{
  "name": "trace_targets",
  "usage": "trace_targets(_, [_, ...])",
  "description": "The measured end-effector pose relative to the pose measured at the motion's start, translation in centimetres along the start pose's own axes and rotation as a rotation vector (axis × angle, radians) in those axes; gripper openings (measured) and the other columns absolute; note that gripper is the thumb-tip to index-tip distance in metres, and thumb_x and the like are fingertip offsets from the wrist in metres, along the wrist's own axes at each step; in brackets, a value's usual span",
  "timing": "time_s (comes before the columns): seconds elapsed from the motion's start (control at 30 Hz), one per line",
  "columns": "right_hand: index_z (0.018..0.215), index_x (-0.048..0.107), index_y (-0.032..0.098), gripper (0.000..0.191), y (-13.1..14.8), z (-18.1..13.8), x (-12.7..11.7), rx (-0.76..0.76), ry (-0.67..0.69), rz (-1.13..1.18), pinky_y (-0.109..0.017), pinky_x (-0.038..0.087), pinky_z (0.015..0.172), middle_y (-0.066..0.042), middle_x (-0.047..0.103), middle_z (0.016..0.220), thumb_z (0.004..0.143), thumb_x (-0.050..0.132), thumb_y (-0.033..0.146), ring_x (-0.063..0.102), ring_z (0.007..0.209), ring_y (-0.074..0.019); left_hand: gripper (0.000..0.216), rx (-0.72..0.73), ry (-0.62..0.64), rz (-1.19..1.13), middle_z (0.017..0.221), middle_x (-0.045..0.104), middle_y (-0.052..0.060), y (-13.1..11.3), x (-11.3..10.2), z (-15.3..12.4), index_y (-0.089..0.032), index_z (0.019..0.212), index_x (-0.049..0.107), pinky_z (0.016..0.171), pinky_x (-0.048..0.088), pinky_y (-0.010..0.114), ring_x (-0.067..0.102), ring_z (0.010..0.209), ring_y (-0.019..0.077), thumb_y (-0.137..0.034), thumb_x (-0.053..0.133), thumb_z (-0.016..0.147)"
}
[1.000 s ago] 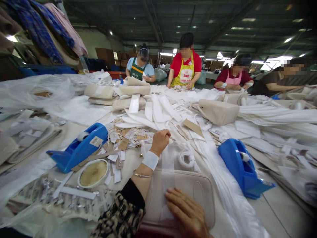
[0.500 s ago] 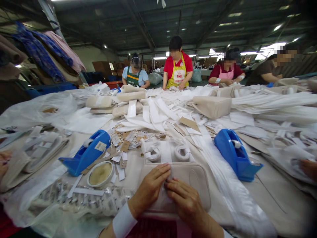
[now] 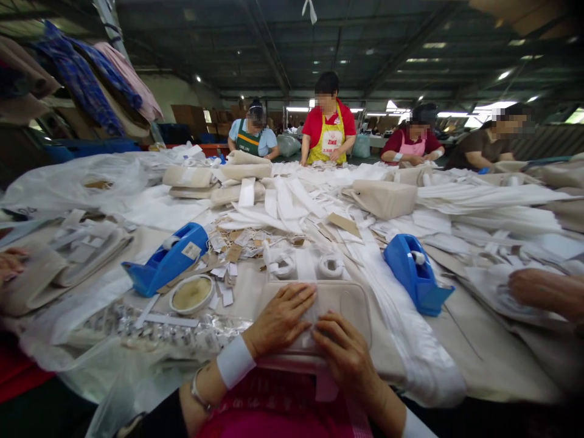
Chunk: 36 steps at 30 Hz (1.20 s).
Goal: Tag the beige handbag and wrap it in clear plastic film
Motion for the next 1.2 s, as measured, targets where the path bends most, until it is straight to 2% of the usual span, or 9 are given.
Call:
trace_targets(0.1, [0.115,0.064,0.017,0.036,0.5,-1.7,-0.8,-0.038,0.095,0.000,-0.053,0.051,0.102,-0.011,0.068,0.110,0.089,0.045,0.003,0.059,0.115,-0.0253,0.058,0.016,0.005,0.014,0.157,0.034,0.012,-0.1,0.2,0.1,-0.015,0.147,0.036,0.120,0.029,0.044,0.032,0.144,0.0254,-0.033,0.053,0.095])
trace_targets(0.17, [0.127,0.058,0.017,0.047,0.9,-3.1,-1.3,-0.048,0.176,-0.009,-0.055,0.047,0.107,-0.012,0.065,0.123,0.086,0.040,0.002,0.054,0.124,-0.0253,0.057,0.021,0.001,0.027,0.156,0.035,0.012,-0.1,0.3,0.1,-0.015,0.147,0.036,0.120,0.028,0.043,0.032,0.144,0.0250,-0.033,0.053,0.095])
trace_targets(0.27, [0.146,0.038,0.010,0.068,1.0,-5.4,-1.1,-0.023,0.332,-0.102,-0.055,0.040,0.113,-0.015,0.049,0.145,0.079,0.036,0.000,0.038,0.140,-0.0265,0.056,0.028,-0.016,0.057,0.154,0.038,0.014,-0.1,0.4,0.0,-0.013,0.145,0.039,0.120,0.029,0.043,0.034,0.143,0.0258,-0.033,0.053,0.094])
trace_targets(0.37, [0.151,0.031,0.012,0.072,0.8,-7.3,-0.1,-0.053,0.344,-0.262,-0.055,0.038,0.114,-0.012,0.039,0.153,0.080,0.033,-0.002,0.030,0.145,-0.0270,0.053,0.026,-0.041,0.076,0.149,0.044,0.016,-0.2,0.5,-0.1,-0.012,0.142,0.042,0.119,0.031,0.044,0.037,0.141,0.0261,-0.032,0.054,0.094])
trace_targets(0.43, [0.149,0.036,0.015,0.065,0.7,-7.9,0.4,-0.099,0.257,-0.327,-0.053,0.038,0.115,-0.011,0.042,0.151,0.086,0.032,-0.002,0.032,0.144,-0.0261,0.053,0.032,-0.059,0.080,0.147,0.047,0.015,-0.3,0.5,-0.2,-0.013,0.142,0.043,0.119,0.032,0.044,0.039,0.140,0.0252,-0.032,0.054,0.093])
trace_targets(0.53, [0.142,0.045,0.012,0.051,0.7,-7.8,0.5,-0.130,0.115,-0.283,-0.049,0.041,0.113,-0.013,0.054,0.142,0.093,0.032,0.002,0.041,0.139,-0.0247,0.054,0.056,-0.075,0.101,0.147,0.047,0.014,-0.4,0.6,-0.3,-0.013,0.143,0.041,0.119,0.033,0.044,0.039,0.140,0.0245,-0.031,0.054,0.094])
trace_targets(0.67, [0.119,0.062,0.012,0.032,2.3,-6.6,-1.2,-0.137,-0.034,-0.113,-0.043,0.054,0.097,-0.015,0.068,0.117,0.099,0.038,0.008,0.060,0.118,-0.0233,0.052,0.091,-0.064,0.117,0.150,0.044,0.014,-0.4,0.8,-0.6,-0.016,0.143,0.045,0.119,0.031,0.047,0.036,0.142,0.0267,-0.038,0.052,0.095])
trace_targets(0.8, [0.108,0.066,0.011,0.024,4.7,-5.8,-2.3,-0.169,-0.040,-0.047,-0.036,0.058,0.084,-0.012,0.072,0.098,0.099,0.044,0.008,0.067,0.097,-0.0208,0.059,0.097,-0.065,0.092,0.151,0.042,0.016,-0.4,0.8,-0.8,-0.019,0.142,0.047,0.119,0.030,0.049,0.034,0.144,0.0287,-0.052,0.050,0.094])
trace_targets(1.2, [0.104,0.067,0.009,0.028,8.8,-4.9,-2.5,-0.142,0.001,0.000,-0.035,0.054,0.080,-0.010,0.074,0.095,0.091,0.044,0.001,0.068,0.091,-0.0215,0.068,0.047,-0.007,0.023,0.151,0.042,0.016,0.2,1.5,-0.5,-0.018,0.142,0.048,0.120,0.028,0.048,0.034,0.144,0.0300,-0.058,0.058,0.087])
Point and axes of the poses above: each hand's wrist, its own z-axis towards the middle knuckle, its own x-axis out of the palm, y = z × x, the point moved 6 cm from there along z, towards the middle knuckle
